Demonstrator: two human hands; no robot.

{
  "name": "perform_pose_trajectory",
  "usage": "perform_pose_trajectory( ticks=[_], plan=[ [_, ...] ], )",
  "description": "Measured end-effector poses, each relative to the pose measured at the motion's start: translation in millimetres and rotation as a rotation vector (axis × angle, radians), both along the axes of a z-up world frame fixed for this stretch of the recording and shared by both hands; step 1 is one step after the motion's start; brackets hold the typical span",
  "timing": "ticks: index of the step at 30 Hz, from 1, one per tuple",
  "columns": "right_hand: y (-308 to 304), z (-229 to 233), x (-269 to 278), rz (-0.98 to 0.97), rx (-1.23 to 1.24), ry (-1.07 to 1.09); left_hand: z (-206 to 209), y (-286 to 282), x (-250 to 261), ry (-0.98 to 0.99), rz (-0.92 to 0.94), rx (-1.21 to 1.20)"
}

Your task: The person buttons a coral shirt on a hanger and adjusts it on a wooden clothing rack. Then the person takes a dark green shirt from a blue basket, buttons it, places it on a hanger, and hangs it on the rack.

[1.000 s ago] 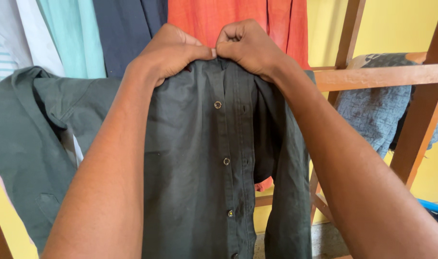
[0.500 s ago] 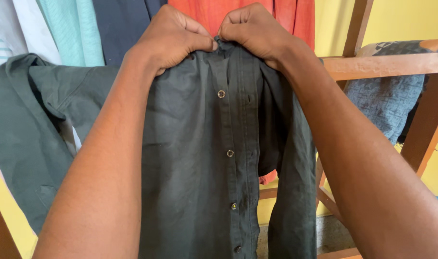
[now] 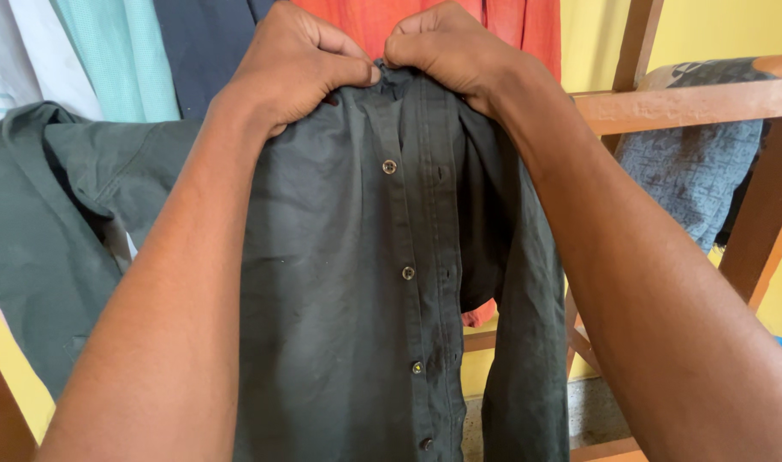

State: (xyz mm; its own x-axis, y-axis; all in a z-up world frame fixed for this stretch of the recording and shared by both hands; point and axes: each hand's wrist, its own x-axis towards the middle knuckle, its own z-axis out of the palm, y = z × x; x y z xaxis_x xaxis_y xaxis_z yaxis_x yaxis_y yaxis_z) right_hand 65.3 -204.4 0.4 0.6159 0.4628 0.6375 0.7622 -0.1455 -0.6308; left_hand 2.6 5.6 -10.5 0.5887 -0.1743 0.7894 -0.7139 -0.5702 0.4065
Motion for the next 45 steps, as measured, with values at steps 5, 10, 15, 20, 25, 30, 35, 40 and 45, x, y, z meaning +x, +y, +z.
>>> perform_pose_trajectory(
  ticks=[5, 10, 15, 20, 25, 30, 35, 40, 45],
  plan=[
    [0, -3, -1, -0.004, -0.006, 0.026, -2, 1, 6, -0.029, -0.073, 0.001],
    [-1, -4, 0, 0.016, 0.032, 0.059, -4, 1, 9, 0.025, -0.017, 0.012],
    [1, -6, 0, 0.016, 0.021, 0.048, -5, 2, 12, 0.030, 0.015, 0.020],
    [0, -7, 1, -0.087, -0.066, 0.048, -6, 3, 10, 0.017, 0.086, 0.099],
    [-1, -7, 3, -0.104, -0.027, 0.055, -7, 2, 6, 0.036, 0.130, 0.089],
    [-5, -8, 12, -0.014, -0.010, 0.078, -8, 4, 16, 0.040, 0.101, 0.064],
    [-9, -7, 29, 0.042, -0.025, 0.090, -9, 8, 25, 0.067, 0.028, 0.106],
    [-12, -10, 46, 0.039, -0.026, 0.004, -9, 8, 24, 0.162, 0.185, 0.045],
    [-15, -13, 40, -0.143, -0.061, -0.081, -7, 7, 25, 0.208, 0.270, 0.012]
  ],
)
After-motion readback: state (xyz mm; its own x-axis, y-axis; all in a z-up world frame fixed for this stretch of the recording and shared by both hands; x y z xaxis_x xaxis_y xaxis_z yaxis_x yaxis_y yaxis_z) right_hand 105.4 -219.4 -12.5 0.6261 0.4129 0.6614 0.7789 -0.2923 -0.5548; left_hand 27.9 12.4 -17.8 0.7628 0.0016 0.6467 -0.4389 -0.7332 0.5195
